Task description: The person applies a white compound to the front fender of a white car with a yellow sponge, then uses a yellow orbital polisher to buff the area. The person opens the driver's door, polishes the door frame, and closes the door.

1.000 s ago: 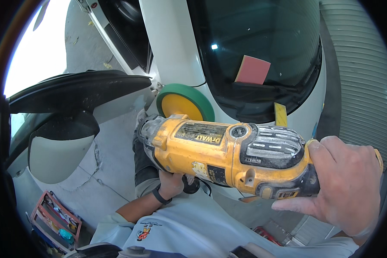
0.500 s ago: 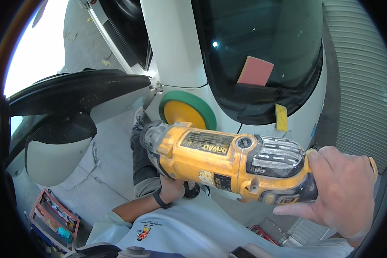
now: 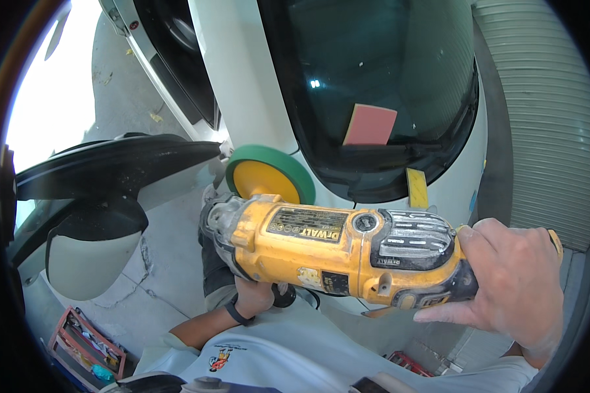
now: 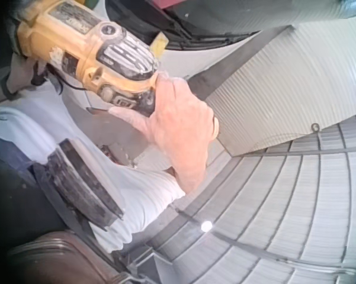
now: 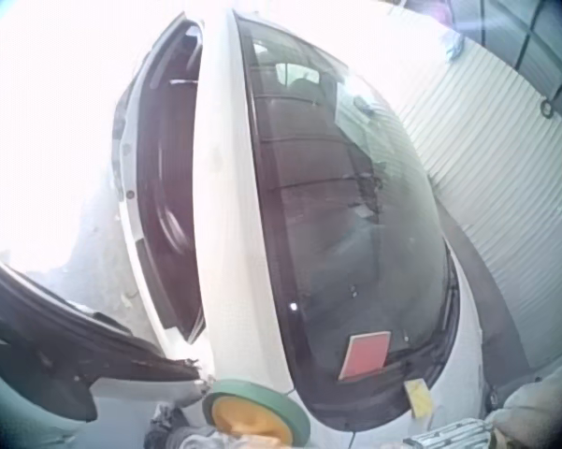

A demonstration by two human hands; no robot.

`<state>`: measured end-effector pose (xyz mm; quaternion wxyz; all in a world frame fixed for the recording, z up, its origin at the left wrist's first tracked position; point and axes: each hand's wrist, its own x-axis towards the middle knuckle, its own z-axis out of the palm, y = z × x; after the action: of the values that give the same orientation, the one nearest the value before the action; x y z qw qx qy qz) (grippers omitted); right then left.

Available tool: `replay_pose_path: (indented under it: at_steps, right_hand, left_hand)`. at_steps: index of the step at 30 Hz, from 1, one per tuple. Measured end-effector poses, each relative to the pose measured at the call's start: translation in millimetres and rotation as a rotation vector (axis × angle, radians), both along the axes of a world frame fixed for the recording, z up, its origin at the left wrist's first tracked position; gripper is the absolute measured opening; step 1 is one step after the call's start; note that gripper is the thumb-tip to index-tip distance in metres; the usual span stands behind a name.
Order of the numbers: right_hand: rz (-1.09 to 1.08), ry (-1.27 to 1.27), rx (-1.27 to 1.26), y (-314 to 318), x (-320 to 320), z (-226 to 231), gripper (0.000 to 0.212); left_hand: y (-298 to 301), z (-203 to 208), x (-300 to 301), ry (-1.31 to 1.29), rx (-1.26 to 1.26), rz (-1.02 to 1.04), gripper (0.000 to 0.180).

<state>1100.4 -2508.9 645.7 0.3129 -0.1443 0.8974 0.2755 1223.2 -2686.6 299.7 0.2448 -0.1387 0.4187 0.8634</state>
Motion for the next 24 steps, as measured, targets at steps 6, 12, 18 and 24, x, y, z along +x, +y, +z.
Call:
replay_pose_path:
  at_steps: [6, 12, 18, 24]
  right_hand:
    - [0.034, 0.058, -0.108, 1.5, -49.2, 48.3, 0.089]
    - [0.106, 0.262, -0.116, -31.1, -111.8, 83.4, 0.102]
    - [-0.329, 0.077, -0.259, -56.7, -150.9, 110.2, 0.065]
    - [-0.45, 0.29, -0.681, 36.9, -80.1, 43.2, 0.11]
  left_hand:
    - [-30.9, 26.0, -96.1, 0.114, 0.134, 0.114, 0.024]
    - [-56.6, 84.6, -196.4, 0.213, 0.132, 0.185, 0.012]
    - [-77.1, 110.5, -244.5, 0.337, -0.012, 0.128, 0.021]
    - [-52.9, 82.3, -194.5, 0.275, -0.014, 0.197, 0.02]
